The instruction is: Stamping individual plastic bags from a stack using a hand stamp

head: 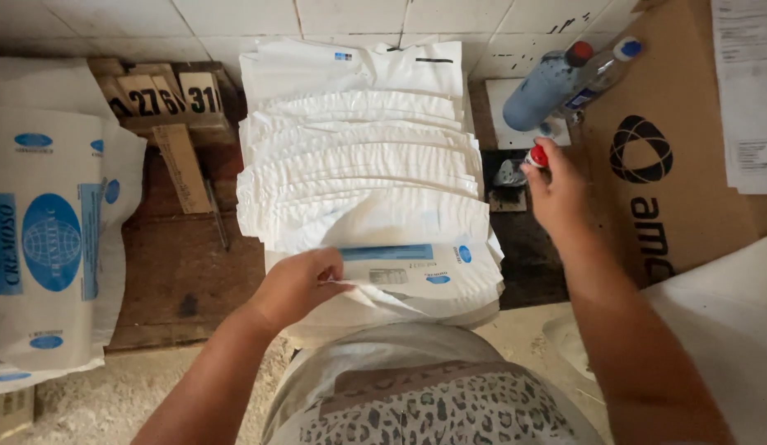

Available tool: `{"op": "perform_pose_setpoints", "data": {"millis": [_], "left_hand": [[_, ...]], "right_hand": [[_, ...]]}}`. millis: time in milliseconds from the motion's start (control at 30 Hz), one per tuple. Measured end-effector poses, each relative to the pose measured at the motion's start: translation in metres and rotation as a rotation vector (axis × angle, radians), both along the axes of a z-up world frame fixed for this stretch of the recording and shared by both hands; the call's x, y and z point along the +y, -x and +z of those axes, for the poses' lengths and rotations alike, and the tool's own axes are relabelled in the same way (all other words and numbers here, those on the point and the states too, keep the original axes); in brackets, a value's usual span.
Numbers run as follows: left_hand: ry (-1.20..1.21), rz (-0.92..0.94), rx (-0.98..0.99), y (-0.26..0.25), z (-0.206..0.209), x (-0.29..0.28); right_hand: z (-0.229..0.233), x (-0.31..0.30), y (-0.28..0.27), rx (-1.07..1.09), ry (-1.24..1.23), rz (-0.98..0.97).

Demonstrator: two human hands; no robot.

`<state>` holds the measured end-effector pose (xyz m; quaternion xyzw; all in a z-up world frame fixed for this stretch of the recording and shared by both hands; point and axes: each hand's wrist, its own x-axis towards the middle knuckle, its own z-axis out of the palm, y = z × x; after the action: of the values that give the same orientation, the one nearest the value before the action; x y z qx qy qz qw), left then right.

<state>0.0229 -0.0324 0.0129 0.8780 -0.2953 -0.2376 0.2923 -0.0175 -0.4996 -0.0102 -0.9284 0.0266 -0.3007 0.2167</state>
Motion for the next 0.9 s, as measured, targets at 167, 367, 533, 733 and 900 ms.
{"op": "perform_pose_setpoints", "data": {"millis": [167, 367, 533, 733, 900], "left_hand": [[0.027, -0.031, 0.035, -0.006, 0.020, -0.006], [0.068, -0.004, 0.214, -0.026, 0.043, -0.013], [-0.145, 0.203, 0.102, -0.045, 0.020, -0.023], [-0.010, 0.177, -1.167, -0.042, -0.014, -0.021], [-0.091, -0.542, -0.245, 0.029, 0.044, 0.006]], "right_hand": [[-0.017, -0.007, -0.007, -0.036, -0.031, -0.017], [0.079, 0.032, 0.019, 0.044, -0.377, -0.157], [0.102, 0.099, 0.079, 0.019, -0.341, -0.123], [-0.010, 0.151, 0.089, 0.120, -0.010, 0.268], [-0.046, 0.150, 0.081, 0.096, -0.115, 0.338]]}}
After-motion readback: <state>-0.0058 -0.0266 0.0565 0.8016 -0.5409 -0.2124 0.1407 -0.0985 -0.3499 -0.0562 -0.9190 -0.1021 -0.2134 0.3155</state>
